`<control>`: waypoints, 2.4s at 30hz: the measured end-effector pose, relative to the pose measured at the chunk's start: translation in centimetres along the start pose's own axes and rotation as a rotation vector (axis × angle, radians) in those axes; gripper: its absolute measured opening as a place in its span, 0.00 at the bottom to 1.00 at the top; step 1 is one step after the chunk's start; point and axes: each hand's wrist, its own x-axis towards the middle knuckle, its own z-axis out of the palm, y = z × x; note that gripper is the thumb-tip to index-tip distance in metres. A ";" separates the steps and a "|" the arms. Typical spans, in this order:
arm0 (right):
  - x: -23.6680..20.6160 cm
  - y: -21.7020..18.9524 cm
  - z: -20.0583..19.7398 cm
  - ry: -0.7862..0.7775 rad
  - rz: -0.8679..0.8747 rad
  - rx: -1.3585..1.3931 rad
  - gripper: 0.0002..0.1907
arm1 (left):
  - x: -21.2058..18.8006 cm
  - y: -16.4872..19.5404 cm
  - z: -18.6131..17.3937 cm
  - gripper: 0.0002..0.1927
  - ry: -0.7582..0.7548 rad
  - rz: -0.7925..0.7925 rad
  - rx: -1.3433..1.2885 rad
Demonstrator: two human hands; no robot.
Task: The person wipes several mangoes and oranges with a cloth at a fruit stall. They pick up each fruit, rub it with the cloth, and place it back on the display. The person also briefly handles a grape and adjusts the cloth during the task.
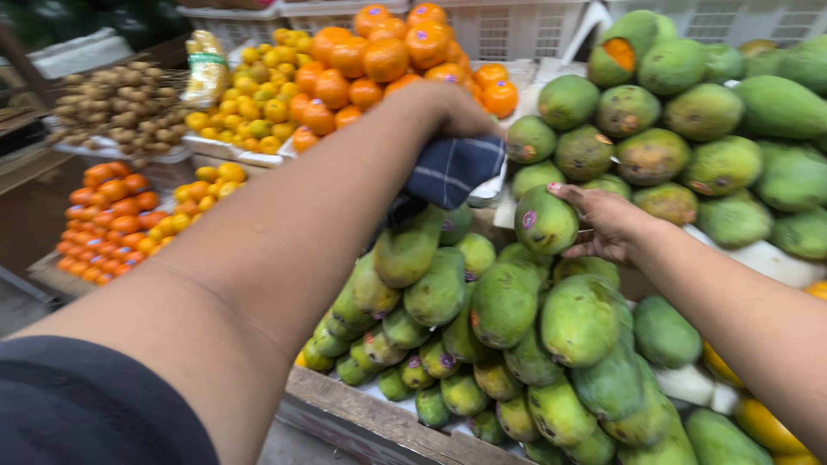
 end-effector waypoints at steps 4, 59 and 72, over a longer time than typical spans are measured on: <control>1.0 -0.3 3.0 0.059 -0.028 -0.075 0.37 | -1.3 -2.2 -2.4 0.33 -0.035 -0.148 -0.048; -2.6 3.1 4.1 0.180 -0.665 -0.936 0.34 | -6.4 1.7 14.2 0.58 0.209 -0.122 0.348; -8.4 12.8 -13.0 0.240 -0.296 -1.153 0.25 | -10.8 4.5 10.1 0.45 0.263 -0.115 0.261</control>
